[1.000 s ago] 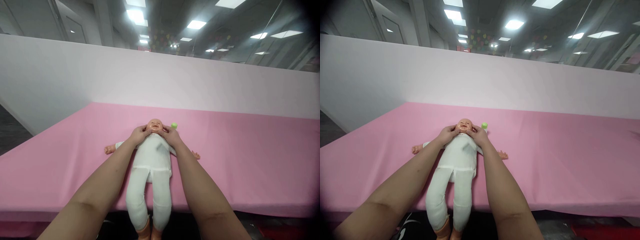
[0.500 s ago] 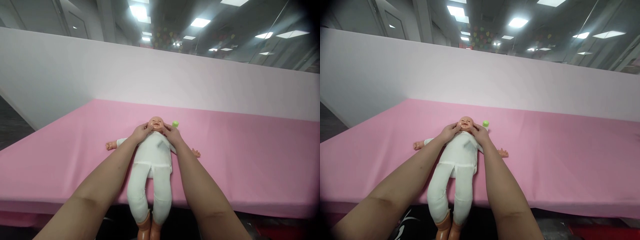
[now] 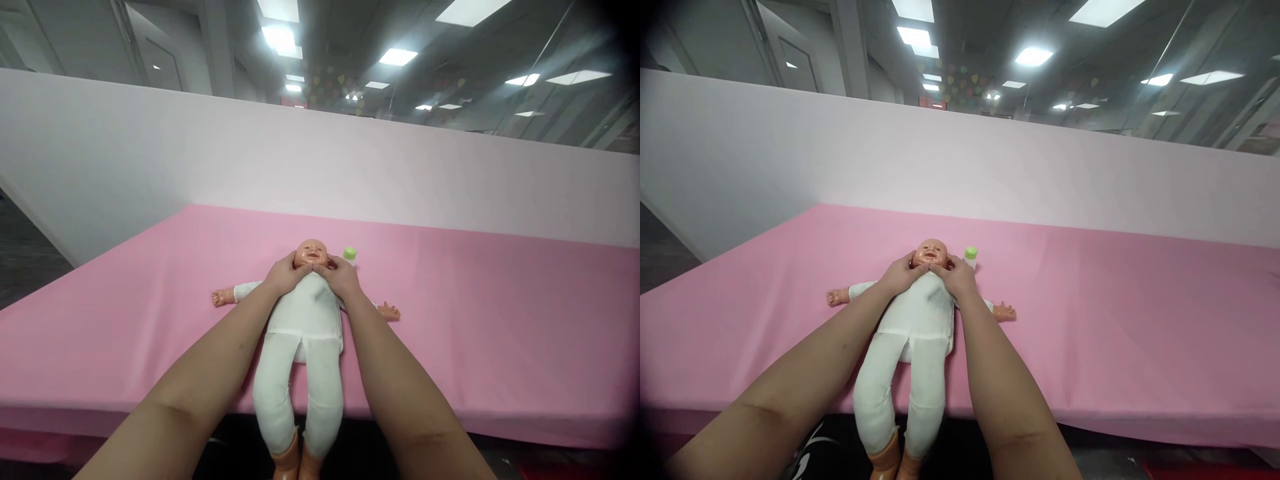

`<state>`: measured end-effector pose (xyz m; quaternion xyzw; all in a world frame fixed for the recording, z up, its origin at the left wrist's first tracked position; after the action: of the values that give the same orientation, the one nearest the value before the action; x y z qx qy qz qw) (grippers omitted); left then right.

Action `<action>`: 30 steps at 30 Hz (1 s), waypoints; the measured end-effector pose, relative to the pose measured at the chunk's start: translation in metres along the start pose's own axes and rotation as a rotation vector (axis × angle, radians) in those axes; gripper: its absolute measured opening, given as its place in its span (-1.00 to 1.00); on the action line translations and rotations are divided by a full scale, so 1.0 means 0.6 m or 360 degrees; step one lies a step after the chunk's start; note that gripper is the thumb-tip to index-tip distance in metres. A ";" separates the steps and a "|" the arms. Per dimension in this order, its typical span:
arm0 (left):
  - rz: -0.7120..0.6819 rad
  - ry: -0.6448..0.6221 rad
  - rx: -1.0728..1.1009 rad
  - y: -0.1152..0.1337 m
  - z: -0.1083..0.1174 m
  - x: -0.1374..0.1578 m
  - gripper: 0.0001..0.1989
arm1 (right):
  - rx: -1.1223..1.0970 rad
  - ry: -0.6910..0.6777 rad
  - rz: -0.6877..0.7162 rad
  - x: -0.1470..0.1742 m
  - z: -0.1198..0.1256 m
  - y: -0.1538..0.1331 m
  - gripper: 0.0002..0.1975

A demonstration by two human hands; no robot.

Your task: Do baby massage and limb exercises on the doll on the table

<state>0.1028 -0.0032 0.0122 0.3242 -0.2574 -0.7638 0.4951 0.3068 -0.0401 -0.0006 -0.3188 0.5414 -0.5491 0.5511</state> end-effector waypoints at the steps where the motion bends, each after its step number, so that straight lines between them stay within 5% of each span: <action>1: -0.0013 0.0005 0.0010 -0.002 0.000 0.000 -0.34 | -0.0004 -0.0007 0.0007 0.000 0.001 -0.002 -0.39; 18: -0.0078 0.0099 0.0446 -0.042 -0.025 -0.038 -0.40 | -0.0227 -0.0217 -0.0012 -0.032 0.010 0.034 -0.42; 25: 0.0178 0.0105 0.0881 -0.037 -0.031 -0.041 -0.37 | -0.0251 -0.0119 -0.0001 -0.036 0.004 0.046 -0.45; 30: 0.0055 0.0047 0.0616 -0.021 -0.013 -0.027 -0.34 | -0.0236 -0.0143 0.0023 -0.017 0.004 0.016 -0.42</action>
<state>0.1060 0.0162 0.0021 0.4202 -0.3976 -0.6867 0.4403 0.3137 -0.0292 -0.0063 -0.3790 0.5578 -0.4886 0.5537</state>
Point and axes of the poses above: each hand's wrist, its own x-axis away from the middle knuckle, its own z-axis out of the back of the hand, y = z × x, the point moved 1 cm from there along -x, towards the middle knuckle, and after that the axes turned 7 degrees about -x, right-handed, at the moved point
